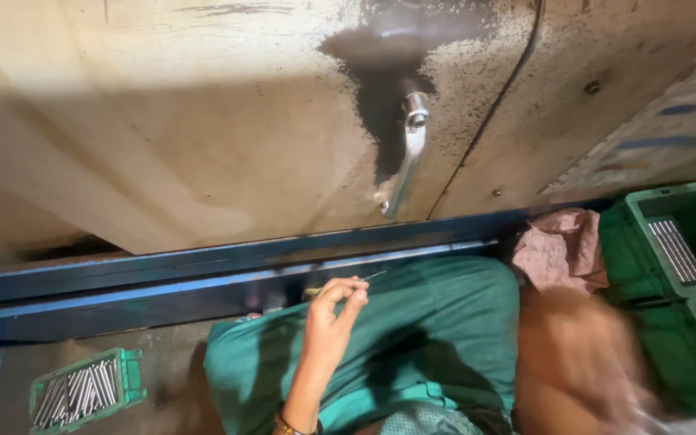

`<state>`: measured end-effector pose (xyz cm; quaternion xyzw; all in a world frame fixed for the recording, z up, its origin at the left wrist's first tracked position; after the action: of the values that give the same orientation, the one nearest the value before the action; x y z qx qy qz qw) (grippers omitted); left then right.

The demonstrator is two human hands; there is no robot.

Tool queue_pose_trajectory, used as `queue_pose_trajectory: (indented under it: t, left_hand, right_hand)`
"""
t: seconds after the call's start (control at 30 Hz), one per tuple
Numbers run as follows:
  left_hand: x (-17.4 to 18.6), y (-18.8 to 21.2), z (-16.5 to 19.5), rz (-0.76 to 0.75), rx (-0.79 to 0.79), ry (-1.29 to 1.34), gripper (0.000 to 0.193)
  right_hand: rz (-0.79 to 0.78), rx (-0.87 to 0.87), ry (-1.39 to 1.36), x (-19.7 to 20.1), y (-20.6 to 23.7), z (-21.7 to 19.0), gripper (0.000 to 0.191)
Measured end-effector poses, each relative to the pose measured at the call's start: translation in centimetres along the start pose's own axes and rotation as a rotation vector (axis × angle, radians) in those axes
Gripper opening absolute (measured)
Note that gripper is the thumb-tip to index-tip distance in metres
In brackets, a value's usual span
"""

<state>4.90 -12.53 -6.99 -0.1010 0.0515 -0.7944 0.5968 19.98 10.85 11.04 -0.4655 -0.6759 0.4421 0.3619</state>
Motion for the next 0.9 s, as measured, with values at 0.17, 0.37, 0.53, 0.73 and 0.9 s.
queue_pose_trajectory:
  t: [0.17,0.37,0.53,0.73,0.9]
  left_hand:
    - [-0.5,0.1,-0.6,-0.069,0.012,-0.117,0.016]
    - [0.4,-1.3,-1.0,0.069,-0.001,-0.195,0.033]
    - [-1.9,-1.6,-0.6,0.036,-0.065,0.013,0.026]
    - [-3.1,-1.7,0.0,0.000,-0.025,0.201,0.008]
    - [-3.8,-1.3,-1.4,-0.063,0.142,0.367,0.006]
  right_hand:
    - [-0.290,-1.235,0.923,1.6,17.5,23.9,0.019]
    - [0.125,-1.491,0.253,0.4,24.4,22.7,0.033]
    - [0.277,-1.448,0.001,-2.9,20.3,20.2,0.035]
    - [0.387,-1.454,-0.273,-4.2,17.8,18.6,0.035]
    - [0.506,-1.477,-0.727,-5.5,17.8,17.5,0.038]
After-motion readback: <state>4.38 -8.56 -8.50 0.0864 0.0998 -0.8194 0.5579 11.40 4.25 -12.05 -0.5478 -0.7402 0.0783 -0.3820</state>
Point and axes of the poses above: each hand's wrist, its own y-axis away from the middle knuckle, its own x-axis out of the back of the hand, z = x × y, the point moved 10 cm from there along -y, towards the middle knuckle, and after that the axes turned 1 degree about z, right-handed, at the moved point
